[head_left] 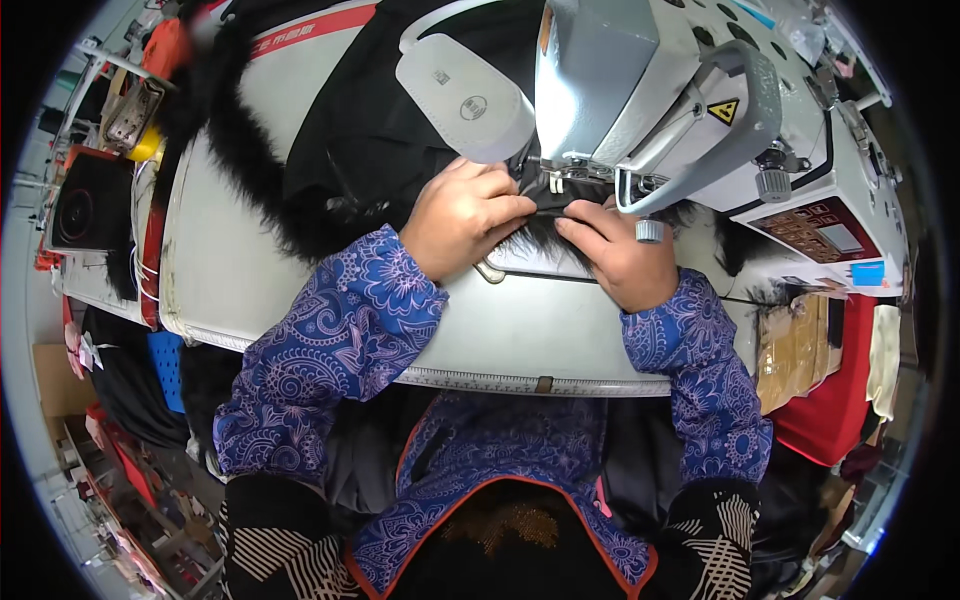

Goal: Joining strips of black faux fur using an industrial sewing machine.

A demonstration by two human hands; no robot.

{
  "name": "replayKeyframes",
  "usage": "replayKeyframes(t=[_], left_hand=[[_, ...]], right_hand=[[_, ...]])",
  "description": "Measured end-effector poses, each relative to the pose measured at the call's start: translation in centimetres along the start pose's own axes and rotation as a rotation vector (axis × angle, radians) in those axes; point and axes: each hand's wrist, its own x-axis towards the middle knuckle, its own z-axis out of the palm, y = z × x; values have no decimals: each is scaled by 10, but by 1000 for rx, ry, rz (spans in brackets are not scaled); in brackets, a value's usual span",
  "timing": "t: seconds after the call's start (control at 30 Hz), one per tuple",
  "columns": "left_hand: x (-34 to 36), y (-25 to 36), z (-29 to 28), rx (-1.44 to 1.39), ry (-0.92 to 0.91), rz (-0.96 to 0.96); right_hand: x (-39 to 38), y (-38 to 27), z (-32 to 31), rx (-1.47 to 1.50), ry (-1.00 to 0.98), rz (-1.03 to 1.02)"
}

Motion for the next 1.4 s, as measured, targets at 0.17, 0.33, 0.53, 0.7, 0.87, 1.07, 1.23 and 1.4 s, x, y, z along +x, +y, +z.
replayKeyframes(t=[0.17,0.33,0.53,0.7,0.87,1.07,1.23,1.4], left_hand=[[-1,-8,2,8,0,247],[-5,-10,0,13,-30,164],[-5,-11,3,56,-39,119],[-1,-11,0,66,-53,194],[1,-13,0,100,-114,202],[2,-10,6,192,-35,82],[2,-19,5,53,-56,127],[9,-17,1,117,-16,112]], right_hand=[[-2,3,1,38,18,1],[-3,0,0,-33,13,-2],[-1,-3,0,-40,36,44],[1,-2,4,-10,41,38],[5,-6,2,-55,31,157],[2,-3,1,-34,41,31],[4,-2,1,31,7,156],[0,6,9,24,16,313]])
